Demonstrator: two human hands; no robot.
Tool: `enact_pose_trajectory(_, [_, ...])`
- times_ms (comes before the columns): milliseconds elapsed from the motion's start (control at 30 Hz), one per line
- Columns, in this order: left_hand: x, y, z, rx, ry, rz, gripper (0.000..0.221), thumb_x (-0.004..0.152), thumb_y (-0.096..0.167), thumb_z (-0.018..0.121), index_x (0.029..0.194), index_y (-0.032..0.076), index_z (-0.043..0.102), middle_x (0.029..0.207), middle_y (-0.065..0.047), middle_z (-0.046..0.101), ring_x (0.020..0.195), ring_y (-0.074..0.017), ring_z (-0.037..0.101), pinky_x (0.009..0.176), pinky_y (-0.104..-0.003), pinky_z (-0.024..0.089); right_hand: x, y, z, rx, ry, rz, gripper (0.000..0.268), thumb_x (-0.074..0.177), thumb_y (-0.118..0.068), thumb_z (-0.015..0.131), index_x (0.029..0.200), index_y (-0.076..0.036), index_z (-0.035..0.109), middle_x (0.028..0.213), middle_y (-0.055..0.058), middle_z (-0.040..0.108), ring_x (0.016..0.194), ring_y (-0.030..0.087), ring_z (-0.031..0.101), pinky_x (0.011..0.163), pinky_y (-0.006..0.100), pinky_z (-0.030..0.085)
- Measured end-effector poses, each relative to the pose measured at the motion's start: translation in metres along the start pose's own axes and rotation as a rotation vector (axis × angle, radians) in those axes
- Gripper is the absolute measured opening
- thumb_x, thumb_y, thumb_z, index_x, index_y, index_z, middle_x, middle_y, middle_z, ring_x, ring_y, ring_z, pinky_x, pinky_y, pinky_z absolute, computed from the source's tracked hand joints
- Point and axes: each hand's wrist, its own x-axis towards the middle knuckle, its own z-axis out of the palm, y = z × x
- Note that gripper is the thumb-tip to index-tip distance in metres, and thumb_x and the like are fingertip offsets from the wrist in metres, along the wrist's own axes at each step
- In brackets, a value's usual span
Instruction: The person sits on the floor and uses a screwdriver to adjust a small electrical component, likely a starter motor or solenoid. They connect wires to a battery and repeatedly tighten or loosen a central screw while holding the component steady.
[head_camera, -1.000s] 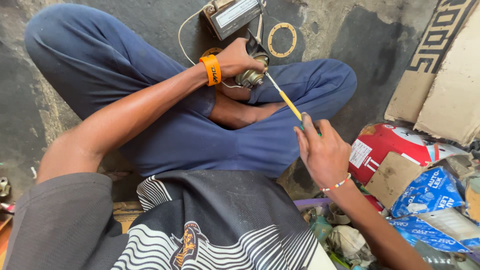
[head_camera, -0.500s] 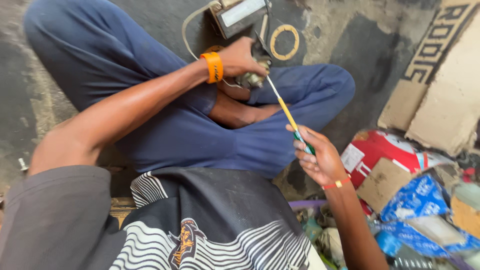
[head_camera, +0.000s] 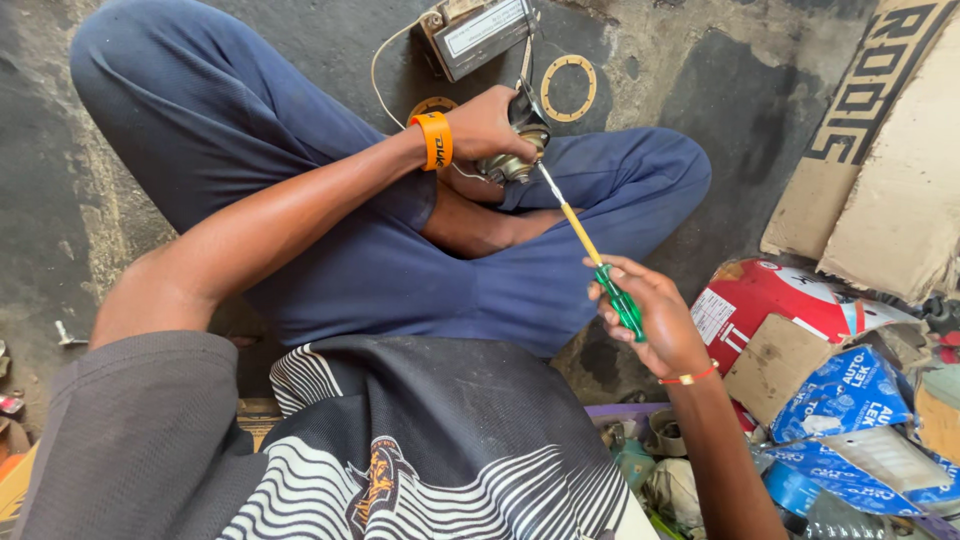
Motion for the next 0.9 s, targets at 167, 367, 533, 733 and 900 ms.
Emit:
enact_pose_trajectory(167, [-0.002, 0.002, 0.0, -0.017, -0.014, 0.038, 0.046, 0.071, 0.022, 0.082, 0.103, -0.006, 0.067, 0.087, -0.005, 0.073, 0.079, -0.0099, 0.063, 0.074, -0.028, 0.053, 0.003, 0.002, -0.007, 0.303, -0.167, 0.055, 0.042, 0.104, -0.012, 0.049, 0.143, 0.005, 0.053, 0.095, 0.007, 0.055, 0.06, 0.003, 0.043, 0.041, 0.014, 0.032])
enact_pose_trajectory(367, [-0.003, 0.003, -0.002, 0.027, -0.034, 0.027, 0.051, 0.07, 0.024, 0.082, 0.107, -0.007, 0.064, 0.079, -0.006, 0.068, 0.072, -0.0103, 0.058, 0.065, -0.03, 0.051, -0.003, 0.004, 0.008, 0.104, -0.002, 0.008, 0.04, 0.102, -0.013, 0.055, 0.139, 0.002, 0.058, 0.089, 0.005, 0.057, 0.056, 0.003, 0.041, 0.038, 0.016, 0.03])
enact_pose_trajectory(533, [-0.001, 0.0, -0.006, 0.084, -0.015, 0.009, 0.052, 0.071, 0.025, 0.083, 0.105, -0.01, 0.065, 0.079, -0.006, 0.068, 0.072, -0.0108, 0.059, 0.065, -0.029, 0.051, -0.003, 0.004, 0.03, -0.231, 0.168, -0.089, 0.039, 0.097, -0.011, 0.063, 0.135, -0.003, 0.065, 0.08, 0.002, 0.059, 0.053, 0.005, 0.044, 0.039, 0.02, 0.032])
enact_pose_trajectory(733, [0.004, -0.005, -0.005, 0.102, 0.018, 0.034, 0.064, 0.071, 0.025, 0.086, 0.114, -0.014, 0.058, 0.083, -0.009, 0.068, 0.075, -0.0122, 0.061, 0.068, -0.03, 0.052, -0.006, 0.021, 0.044, -1.164, 0.382, -0.798, 0.036, 0.097, -0.009, 0.07, 0.132, -0.002, 0.068, 0.083, 0.014, 0.062, 0.063, 0.017, 0.058, 0.056, 0.031, 0.047])
enact_pose_trajectory(900, [-0.001, -0.005, 0.0, 0.025, -0.004, -0.008, 0.058, 0.071, 0.024, 0.083, 0.113, -0.012, 0.065, 0.091, -0.01, 0.072, 0.081, -0.0153, 0.063, 0.074, -0.031, 0.054, -0.007, 0.018, 0.04, -1.105, 0.403, -0.753, 0.035, 0.096, -0.008, 0.071, 0.13, -0.001, 0.069, 0.086, 0.015, 0.068, 0.063, 0.017, 0.061, 0.06, 0.03, 0.048])
